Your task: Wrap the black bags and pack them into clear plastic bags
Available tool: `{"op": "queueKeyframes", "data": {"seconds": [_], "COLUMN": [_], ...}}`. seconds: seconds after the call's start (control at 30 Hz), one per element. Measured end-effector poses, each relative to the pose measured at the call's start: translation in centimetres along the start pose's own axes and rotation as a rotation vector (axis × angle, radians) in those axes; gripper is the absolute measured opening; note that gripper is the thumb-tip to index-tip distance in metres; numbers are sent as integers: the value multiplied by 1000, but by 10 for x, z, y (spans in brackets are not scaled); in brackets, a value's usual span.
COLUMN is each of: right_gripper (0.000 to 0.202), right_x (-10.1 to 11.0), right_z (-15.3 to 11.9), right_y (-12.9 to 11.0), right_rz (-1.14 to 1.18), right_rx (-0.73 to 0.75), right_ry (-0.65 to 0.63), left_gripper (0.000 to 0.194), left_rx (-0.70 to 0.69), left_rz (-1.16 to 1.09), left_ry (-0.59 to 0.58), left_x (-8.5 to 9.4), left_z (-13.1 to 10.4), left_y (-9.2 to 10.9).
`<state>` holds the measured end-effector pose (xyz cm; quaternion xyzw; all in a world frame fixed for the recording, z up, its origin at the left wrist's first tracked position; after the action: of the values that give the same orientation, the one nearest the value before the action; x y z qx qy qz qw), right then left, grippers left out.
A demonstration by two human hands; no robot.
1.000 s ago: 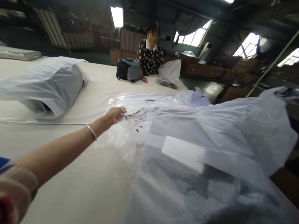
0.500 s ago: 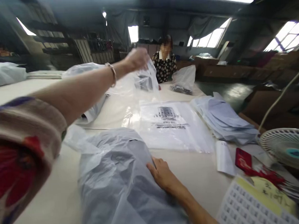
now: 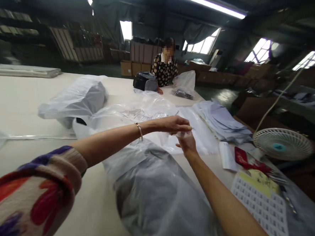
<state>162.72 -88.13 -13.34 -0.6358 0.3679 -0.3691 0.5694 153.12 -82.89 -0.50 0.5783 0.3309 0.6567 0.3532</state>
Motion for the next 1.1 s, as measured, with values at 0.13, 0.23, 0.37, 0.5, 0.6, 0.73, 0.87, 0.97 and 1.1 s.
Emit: {"op": "queueKeyframes", "data": {"seconds": [0.13,0.23,0.37,0.5,0.6,0.73,0.87,0.97,1.1], "right_gripper": [35,28,29,31,26,19,20,29,15], "right_x": [42,88,105,104,101,85,61,60,66], "right_z": [16,14,2,-12,-26,-69,-158,-228,-296], "right_y": [24,39,43,35,36,42,54,51,6], "right_rz": [150,316,534,682,737,730,614,78,-657], "right_rx": [-92,-119,-77,13,-8,-101,-223,-97,645], "right_ry": [239,424,472,462,439,391,254,22,-125], "left_gripper": [37,36,33,32,23,21,37,40,35], "left_rx": [-89,80,264,444,527,585,645,767,873], "left_rz": [406,801,864,764,662,514,159,-402,-894], "left_ry": [-51,147,366,379,326,386,598,938,1193], "left_x": [5,47,84,75,55,47,38,14,-19], "left_z": [-26,-29,-20,-29,-59,-130,-234,-341,-443], "left_y": [-2,-52,-115,-167,-186,-175,-155,-166,-181]}}
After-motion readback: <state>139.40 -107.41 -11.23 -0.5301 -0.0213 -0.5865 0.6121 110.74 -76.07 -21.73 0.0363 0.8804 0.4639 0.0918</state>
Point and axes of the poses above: each hand's wrist, its own z-axis towards the middle knuckle, its own x-axis out of the back of the hand, y = z × x, the point moved 10 cm from there along z, towards the middle knuckle, and after that the axes turned 6 degrees about y, right-handed, at the moved point
